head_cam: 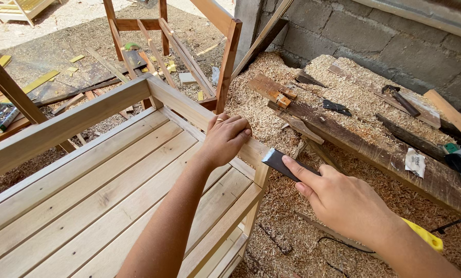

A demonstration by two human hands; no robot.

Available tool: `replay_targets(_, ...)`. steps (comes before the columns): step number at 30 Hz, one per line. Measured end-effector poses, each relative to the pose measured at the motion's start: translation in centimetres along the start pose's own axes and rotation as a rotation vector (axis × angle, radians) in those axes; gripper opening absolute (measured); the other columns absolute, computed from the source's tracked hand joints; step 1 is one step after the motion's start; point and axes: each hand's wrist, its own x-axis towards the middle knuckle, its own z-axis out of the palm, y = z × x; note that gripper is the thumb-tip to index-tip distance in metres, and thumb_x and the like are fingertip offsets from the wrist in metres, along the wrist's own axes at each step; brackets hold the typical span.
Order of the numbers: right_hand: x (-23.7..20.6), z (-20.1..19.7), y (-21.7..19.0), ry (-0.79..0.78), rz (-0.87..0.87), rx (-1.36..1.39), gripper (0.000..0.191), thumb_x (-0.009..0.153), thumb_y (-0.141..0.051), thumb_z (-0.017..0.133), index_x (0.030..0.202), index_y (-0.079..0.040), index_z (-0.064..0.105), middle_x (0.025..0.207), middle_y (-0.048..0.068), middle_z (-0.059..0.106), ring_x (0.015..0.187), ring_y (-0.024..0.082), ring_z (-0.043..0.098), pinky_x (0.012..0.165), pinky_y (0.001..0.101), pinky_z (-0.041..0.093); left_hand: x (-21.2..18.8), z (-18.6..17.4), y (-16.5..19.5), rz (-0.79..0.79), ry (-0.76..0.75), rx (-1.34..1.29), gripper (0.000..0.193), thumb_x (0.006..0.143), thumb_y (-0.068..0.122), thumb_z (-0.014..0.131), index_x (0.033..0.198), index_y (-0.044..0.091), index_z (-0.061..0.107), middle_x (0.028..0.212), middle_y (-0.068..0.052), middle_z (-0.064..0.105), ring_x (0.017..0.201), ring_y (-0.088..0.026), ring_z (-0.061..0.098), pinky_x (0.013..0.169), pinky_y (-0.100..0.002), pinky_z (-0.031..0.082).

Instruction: The person smooths the edges of a wooden shelf unit using a hand scraper, then wipes the surface with a cloth. The person works on multiple edges and corners of the shelf unit.

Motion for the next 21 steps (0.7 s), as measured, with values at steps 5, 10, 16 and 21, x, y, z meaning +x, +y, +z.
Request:
replay_targets(5,-0.8,-1.1,-1.1,0.041,-0.027,-0.056,0.061,0.101,-0.048,0.033,0.161,-0.053,0.025,0.088,0.012,0.059,0.067,0.025,0.07,0.067,0.0404,0.06,-0.2,0.4,0.0,-0.017,0.04,-0.044,0.02,0.102,0.029,0.046,0.098,0.014,0.058,0.101,-0.004,0.065,0.107,-0.026,0.051,0.104,-0.044,0.025)
replay_targets(10,-1.0,-0.9,-1.6,0.05,-0.017,-0.017,0.063,0.099,-0.047,0.035,0.161,-0.05,0.026,0.086,0.011,0.059,0.065,0.026,0.071,0.065,0.0401,0.062,-0.1,0.5,0.0,-0.023,0.036,-0.026,0.017,0.102,0.025,0.045,0.097,0.014,0.056,0.101,-0.005,0.063,0.106,-0.027,0.051,0.105,-0.044,0.027)
replay_targets(16,-0.3,0.0,-0.8,0.053,-0.018,0.0,0.063,0.099,-0.047,0.036,0.161,-0.051,0.025,0.084,0.011,0.058,0.064,0.026,0.072,0.064,0.0412,0.062,0.1,0.5,-0.1,-0.028,0.024,-0.04,0.014,0.102,0.024,0.046,0.098,0.015,0.056,0.101,-0.005,0.062,0.107,-0.027,0.051,0.102,-0.044,0.027)
replay_targets(21,0.2,0.6,-0.2,0.152,-0.092,-0.018,0.064,0.098,-0.046,0.038,0.161,-0.048,0.028,0.083,0.012,0.058,0.063,0.028,0.069,0.063,0.0428,0.06,0.3,0.6,-0.1,-0.038,0.041,-0.047,0.01,0.1,0.021,0.047,0.097,0.015,0.054,0.099,-0.003,0.062,0.107,-0.026,0.052,0.104,-0.042,0.028)
